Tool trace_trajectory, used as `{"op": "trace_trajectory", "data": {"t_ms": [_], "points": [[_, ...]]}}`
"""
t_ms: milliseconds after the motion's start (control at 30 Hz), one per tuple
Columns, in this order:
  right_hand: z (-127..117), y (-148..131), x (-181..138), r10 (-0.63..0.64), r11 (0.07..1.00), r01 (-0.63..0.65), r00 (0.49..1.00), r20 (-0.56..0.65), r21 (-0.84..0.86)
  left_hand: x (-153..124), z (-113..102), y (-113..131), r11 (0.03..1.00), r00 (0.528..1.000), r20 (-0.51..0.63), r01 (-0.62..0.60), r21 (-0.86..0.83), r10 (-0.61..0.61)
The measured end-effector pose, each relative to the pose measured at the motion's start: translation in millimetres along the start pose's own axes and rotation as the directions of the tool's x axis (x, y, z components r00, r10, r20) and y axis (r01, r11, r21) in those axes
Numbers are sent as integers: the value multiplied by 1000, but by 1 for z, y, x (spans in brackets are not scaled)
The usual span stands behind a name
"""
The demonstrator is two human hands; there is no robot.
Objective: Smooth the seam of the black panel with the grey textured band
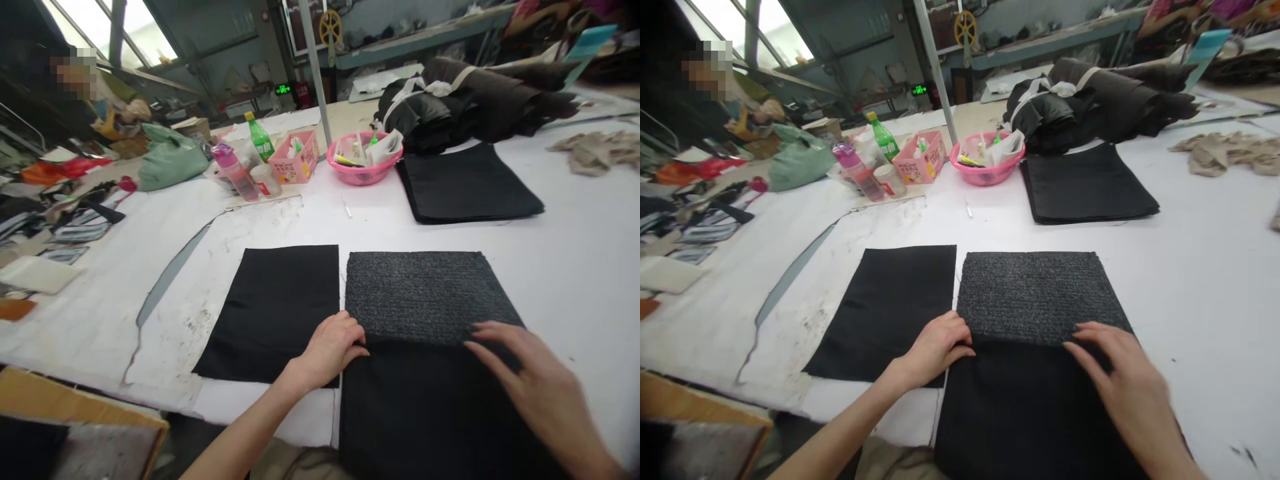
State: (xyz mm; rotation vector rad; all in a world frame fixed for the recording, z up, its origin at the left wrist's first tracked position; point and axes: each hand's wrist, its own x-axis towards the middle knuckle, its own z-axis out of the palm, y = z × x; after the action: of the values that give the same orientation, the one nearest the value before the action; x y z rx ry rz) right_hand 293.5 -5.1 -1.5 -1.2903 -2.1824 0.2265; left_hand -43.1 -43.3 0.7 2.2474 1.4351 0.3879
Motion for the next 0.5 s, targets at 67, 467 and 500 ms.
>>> {"op": "trace_trajectory", "data": {"t_ms": [67,467,500], "points": [[33,-43,13,-102,986,87,990,101,140,0,0,-1,1000,1000,5,5,10,-5],[84,-85,29,-299,943,252,927,226,216,-9,4,-4,997,990,-131,50,-54,-56],[85,-85,29,-299,944,255,929,218,211,-10,4,-4,996,986,-153,51,-70,-61]]}}
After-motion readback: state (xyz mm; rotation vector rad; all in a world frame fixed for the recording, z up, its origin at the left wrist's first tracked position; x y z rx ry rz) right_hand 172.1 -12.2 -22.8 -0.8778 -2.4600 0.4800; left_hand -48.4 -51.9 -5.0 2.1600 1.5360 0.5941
